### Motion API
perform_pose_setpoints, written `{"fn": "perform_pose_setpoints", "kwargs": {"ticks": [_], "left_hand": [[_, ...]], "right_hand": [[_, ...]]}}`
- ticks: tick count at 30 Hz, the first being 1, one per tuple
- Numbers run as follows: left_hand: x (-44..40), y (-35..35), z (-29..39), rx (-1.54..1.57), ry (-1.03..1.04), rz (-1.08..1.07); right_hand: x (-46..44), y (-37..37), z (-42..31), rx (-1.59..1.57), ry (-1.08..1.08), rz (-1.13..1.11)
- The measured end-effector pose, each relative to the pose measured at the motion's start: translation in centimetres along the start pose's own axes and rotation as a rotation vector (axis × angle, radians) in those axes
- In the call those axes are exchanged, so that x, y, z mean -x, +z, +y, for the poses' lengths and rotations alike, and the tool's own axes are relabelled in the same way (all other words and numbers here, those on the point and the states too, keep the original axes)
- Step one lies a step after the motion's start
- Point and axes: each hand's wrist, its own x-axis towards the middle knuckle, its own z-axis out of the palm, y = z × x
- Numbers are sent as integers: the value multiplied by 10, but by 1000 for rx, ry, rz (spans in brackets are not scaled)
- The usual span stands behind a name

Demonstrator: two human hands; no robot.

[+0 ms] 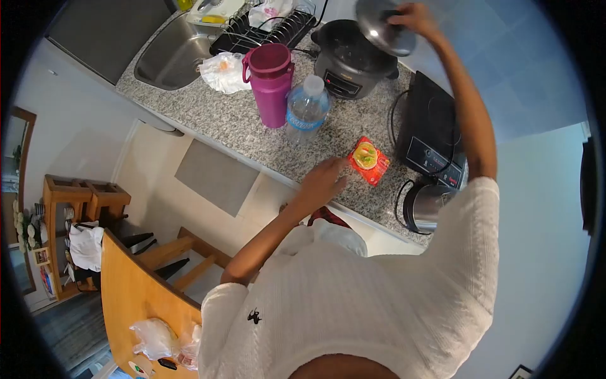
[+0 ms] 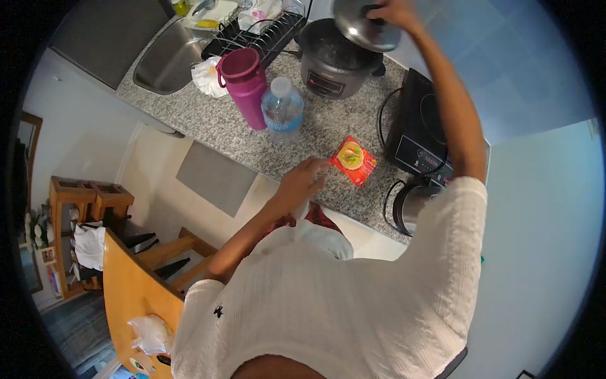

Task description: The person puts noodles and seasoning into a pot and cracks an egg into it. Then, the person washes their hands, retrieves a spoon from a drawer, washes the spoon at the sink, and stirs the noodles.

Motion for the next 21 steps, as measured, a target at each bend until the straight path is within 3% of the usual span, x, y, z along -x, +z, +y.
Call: {"fn": "perform_pose_setpoints", "kwargs": {"ticks": [2, 6, 8, 10, 12, 15, 20, 21], "left_hand": [[-19, 27, -19, -58, -95, 84], [-51, 51, -29, -190, -318, 5], [-61, 59, -22, -243, -399, -92], [-68, 75, -27, -298, -392, -46], [-73, 84, -28, -318, -356, -7], [-78, 87, -28, -308, -298, -12], [-95, 86, -36, -285, -447, -262], [-92, 88, -38, -278, -404, -175]], "right_hand": [[35, -57, -13, -12, 182, -21], [93, -70, 54, 50, 453, -174], [129, -45, 70, 50, 487, -182], [159, -10, 96, 26, 424, -142], [173, 17, 106, 210, 321, -236], [187, 44, 109, 144, 507, -334], [198, 65, 118, 310, 461, -339], [201, 61, 111, 300, 466, -329]]}}
